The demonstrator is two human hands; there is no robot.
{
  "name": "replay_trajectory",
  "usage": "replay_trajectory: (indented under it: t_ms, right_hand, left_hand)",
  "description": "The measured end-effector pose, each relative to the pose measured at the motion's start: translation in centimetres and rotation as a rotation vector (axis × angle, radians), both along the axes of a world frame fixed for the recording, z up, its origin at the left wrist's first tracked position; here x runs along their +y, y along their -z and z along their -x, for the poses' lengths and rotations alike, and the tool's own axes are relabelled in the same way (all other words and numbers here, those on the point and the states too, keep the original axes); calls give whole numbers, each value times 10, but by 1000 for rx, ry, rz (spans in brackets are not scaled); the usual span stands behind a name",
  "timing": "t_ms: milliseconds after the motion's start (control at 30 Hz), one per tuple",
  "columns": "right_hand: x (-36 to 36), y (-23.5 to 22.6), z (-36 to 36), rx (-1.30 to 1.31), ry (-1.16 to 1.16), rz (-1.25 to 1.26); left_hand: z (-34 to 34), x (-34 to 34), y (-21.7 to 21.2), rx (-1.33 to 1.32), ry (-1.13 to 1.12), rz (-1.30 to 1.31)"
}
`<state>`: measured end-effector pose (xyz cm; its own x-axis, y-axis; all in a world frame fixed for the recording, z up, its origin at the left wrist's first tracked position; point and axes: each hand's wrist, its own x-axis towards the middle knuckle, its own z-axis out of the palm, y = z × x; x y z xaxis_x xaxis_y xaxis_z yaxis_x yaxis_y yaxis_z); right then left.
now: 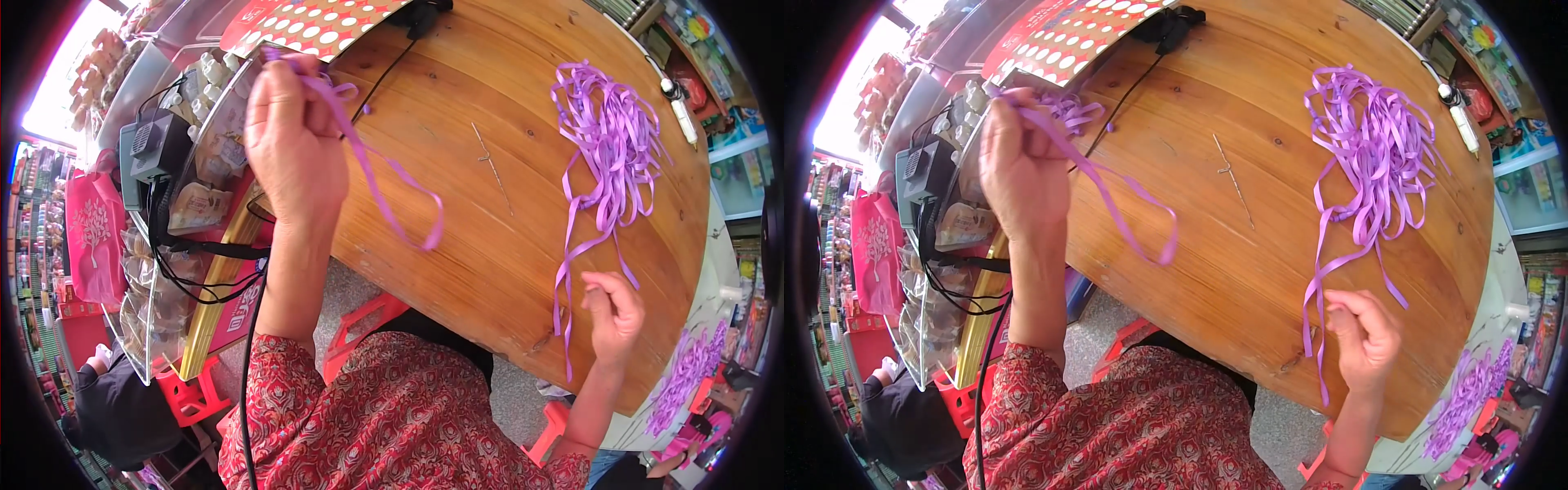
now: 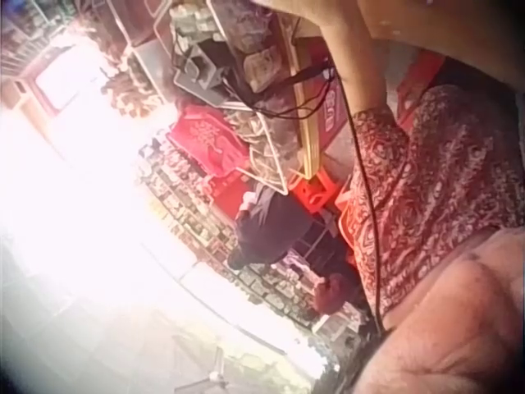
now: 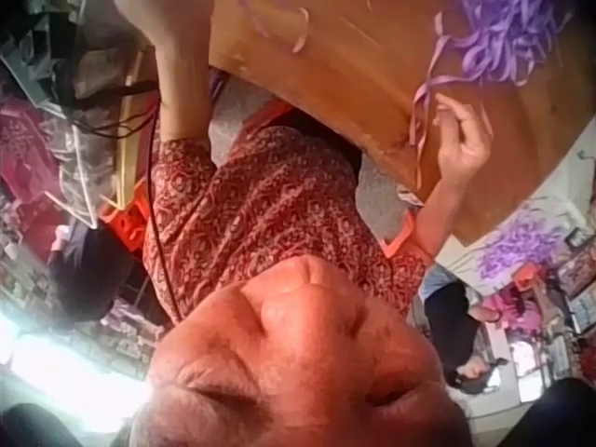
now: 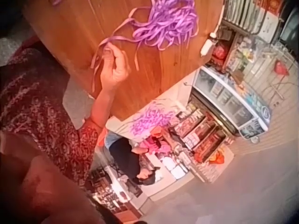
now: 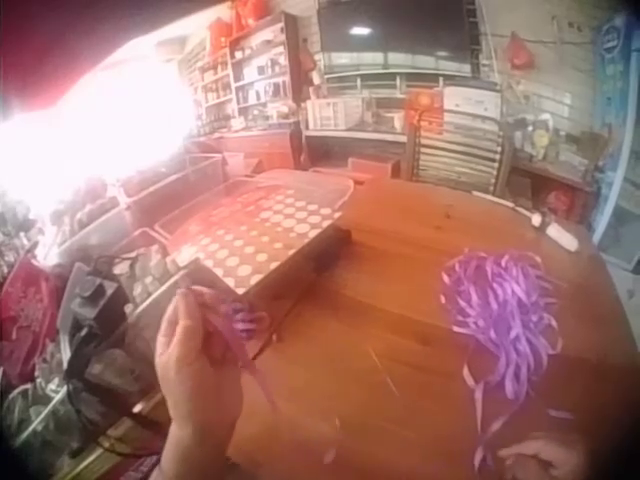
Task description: The person ties knots in a purple ribbon by hand, sliding a small purple bead along the ribbon and securing it with a second knot. They repeat this process along the length of the ribbon before setting it aside on the wooden table.
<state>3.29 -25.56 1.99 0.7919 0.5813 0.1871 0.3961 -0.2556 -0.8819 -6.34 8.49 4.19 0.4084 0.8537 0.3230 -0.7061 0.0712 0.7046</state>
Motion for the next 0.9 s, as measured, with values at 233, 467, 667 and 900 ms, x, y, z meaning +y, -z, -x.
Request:
replay_trajectory:
  t_ms: [233,467,667,900]
  right_hand:
    - [6,19,-2,-121,-140,132]
    - [5,24,-4,-156,-113,172]
    - [7,24,-6,-245,-165,192]
    - [8,21,-6,-306,-171,190]
  left_hand:
    - [22,21,-46,-55,-750,-492]
    - [10,46,-38,29,-977,-879]
    - [4,60,35,616,-987,-1160]
    - [24,66,56,1250,-834,-1099]
